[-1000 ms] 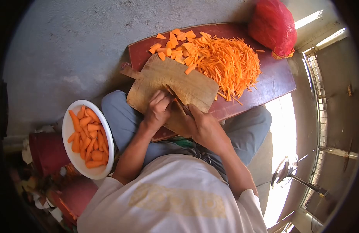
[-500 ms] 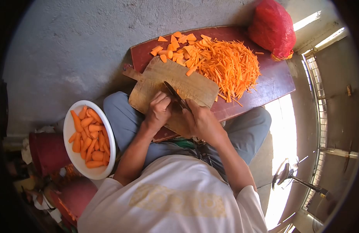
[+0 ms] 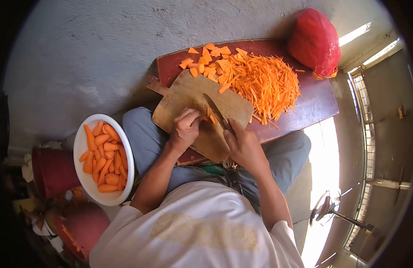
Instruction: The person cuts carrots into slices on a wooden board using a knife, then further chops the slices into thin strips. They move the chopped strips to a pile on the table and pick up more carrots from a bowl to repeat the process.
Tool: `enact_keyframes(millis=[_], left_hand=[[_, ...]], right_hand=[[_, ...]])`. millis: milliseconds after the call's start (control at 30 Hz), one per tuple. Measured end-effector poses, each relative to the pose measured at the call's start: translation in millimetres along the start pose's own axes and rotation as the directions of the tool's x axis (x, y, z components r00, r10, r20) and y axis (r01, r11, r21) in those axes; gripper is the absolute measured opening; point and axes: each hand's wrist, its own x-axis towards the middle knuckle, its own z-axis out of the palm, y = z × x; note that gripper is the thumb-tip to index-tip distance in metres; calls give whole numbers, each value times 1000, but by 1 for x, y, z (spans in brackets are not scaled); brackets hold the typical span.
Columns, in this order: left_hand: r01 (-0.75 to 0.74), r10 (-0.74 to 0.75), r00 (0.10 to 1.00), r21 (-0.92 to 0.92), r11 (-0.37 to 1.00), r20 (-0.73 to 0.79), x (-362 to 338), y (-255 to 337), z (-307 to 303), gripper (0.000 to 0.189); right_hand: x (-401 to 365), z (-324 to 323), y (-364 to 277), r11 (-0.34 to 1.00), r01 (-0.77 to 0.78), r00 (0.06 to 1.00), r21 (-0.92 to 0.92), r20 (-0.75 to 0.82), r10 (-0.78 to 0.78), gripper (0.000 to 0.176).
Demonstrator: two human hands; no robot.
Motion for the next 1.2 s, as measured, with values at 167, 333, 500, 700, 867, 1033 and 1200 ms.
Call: enact_keyframes(millis=[167,333,500,700,867,1033,1200], left_hand=[[85,-83,982,4,996,-168,-1,3,-3,13],[68,-61,973,23,997,-225,0,0,-10,9],[120,-117,986,14,993,-115,1,4,-9,9],[69,-88,986,132,989,144,44,4,9,18],[-109,75,983,207,972,169,102,-22,60,30],[-198,95,907,216,956,411,122,-32,76,23],[-34,3,955,100,994,297,77,-33,61,20]], right_hand=[[-13,-3,-13,991,-54,992,121,117,40,35],[-14,13,9,991,-5,995,134,103,-9,34],[-2,-36,38,998,-53,998,26,-40,54,31],[14,-71,66,968,-186,950,168,-221,221,27],[10,-61,65,898,-152,952,413,-184,246,27],[3,-49,85,946,-47,970,321,-212,120,29],[-1,-33,73,975,-13,976,220,-211,61,34]])
